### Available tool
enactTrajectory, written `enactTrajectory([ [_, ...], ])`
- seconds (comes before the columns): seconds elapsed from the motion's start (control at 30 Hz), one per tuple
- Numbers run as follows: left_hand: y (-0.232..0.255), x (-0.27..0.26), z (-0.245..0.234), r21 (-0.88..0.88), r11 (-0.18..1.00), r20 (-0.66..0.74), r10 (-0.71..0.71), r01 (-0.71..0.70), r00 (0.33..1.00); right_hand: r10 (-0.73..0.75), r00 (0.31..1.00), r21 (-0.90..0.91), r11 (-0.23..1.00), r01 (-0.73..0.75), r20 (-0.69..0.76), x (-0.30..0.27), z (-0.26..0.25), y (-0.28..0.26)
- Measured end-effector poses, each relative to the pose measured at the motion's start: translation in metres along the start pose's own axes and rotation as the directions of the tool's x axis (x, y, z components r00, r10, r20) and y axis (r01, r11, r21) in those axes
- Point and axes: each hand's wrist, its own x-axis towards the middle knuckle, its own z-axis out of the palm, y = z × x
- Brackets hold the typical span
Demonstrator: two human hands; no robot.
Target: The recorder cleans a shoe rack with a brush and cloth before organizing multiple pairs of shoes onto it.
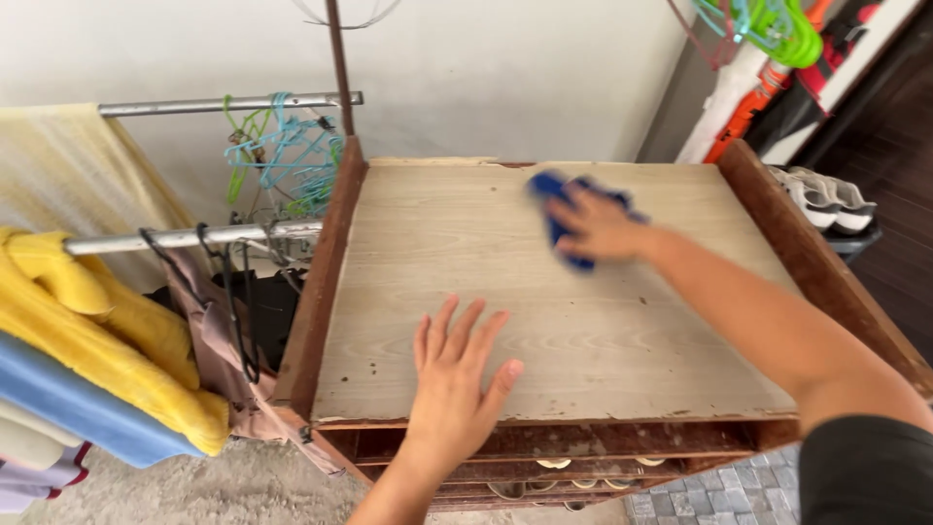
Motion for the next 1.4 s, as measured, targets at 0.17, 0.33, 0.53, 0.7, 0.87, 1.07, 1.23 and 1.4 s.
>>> enactTrajectory([
  [0.17,0.006,-0.005,-0.009,-0.065,0.998,-0.131,0.006,-0.015,0.991,-0.519,0.854,0.134,0.845,0.519,-0.032,-0.036,-0.067,-0.212],
  [0.33,-0.001,-0.02,-0.028,-0.183,0.978,-0.36,0.032,-0.104,0.932,-0.7,0.714,0.373,0.67,0.642,0.028,0.002,-0.072,-0.268],
  [0.53,-0.023,-0.043,-0.066,0.062,0.997,-0.385,-0.012,0.038,0.923,-0.495,0.845,0.24,0.811,0.533,-0.204,0.174,-0.02,-0.19],
  [0.7,-0.028,-0.065,-0.076,-0.062,0.995,-0.447,-0.101,0.082,0.889,-0.089,0.996,0.152,0.984,0.09,-0.014,0.245,-0.033,-0.192],
  [0.87,-0.034,-0.072,-0.077,-0.32,0.947,-0.459,-0.132,-0.025,0.879,-0.002,1.0,0.103,0.995,0.005,-0.028,0.24,-0.017,-0.211],
  [1.07,-0.034,-0.067,-0.079,-0.401,0.915,-0.453,-0.146,-0.054,0.88,-0.306,0.938,-0.021,0.952,0.306,-0.16,0.119,-0.032,-0.3],
  [1.23,-0.024,-0.047,-0.075,-0.325,0.943,-0.489,-0.1,-0.075,0.866,-0.527,0.792,-0.03,0.837,0.546,-0.308,-0.006,-0.039,-0.355],
  [1.4,-0.013,-0.01,-0.06,-0.076,0.997,-0.377,-0.049,0.022,0.925,-0.479,0.877,0.193,0.857,0.477,-0.041,-0.079,-0.056,-0.32],
])
